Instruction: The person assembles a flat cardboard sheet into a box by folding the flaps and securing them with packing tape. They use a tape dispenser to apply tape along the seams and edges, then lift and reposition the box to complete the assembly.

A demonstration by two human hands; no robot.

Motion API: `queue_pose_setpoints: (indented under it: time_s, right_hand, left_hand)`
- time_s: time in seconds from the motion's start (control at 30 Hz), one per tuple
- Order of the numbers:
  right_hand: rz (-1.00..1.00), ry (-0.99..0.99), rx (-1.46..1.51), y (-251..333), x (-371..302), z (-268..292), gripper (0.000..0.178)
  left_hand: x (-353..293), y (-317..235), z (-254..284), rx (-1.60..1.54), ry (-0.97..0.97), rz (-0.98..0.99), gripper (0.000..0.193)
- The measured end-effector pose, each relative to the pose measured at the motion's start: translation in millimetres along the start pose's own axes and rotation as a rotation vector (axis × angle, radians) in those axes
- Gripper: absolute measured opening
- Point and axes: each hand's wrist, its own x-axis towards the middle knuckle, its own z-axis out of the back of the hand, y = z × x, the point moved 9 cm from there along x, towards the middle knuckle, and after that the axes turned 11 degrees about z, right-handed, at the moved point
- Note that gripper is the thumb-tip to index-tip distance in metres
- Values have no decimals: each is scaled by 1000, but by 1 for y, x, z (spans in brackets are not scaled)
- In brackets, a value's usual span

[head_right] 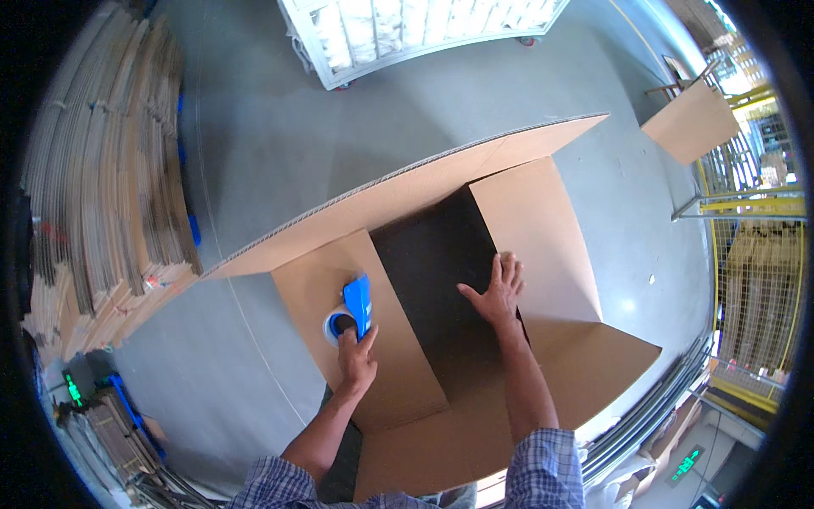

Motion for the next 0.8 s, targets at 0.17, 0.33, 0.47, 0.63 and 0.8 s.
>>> queue_pose_setpoints:
  time_s: [0.17,0.33,0.47,0.63,0.8]
  right_hand:
    - [-198,-150,-1,13,27,-21,101]
    - [-480,-469,188,39,50,-31,82]
    - [-428,-812,185,54,65,-30,76]
    - [-448,-781,127,40,68,-46,68]
    - [-434,-744,41,33,69,-51,65]
  left_hand:
    - [0,-12,28,8,13,-99,58]
    - [-5,-27,99,-171,-50,-203,29]
    - [0,-34,239,-69,-277,-264,25]
    - [59,-91,370,200,-1201,-320,36]
    - [203,-149,249,155,-359,-176,28]
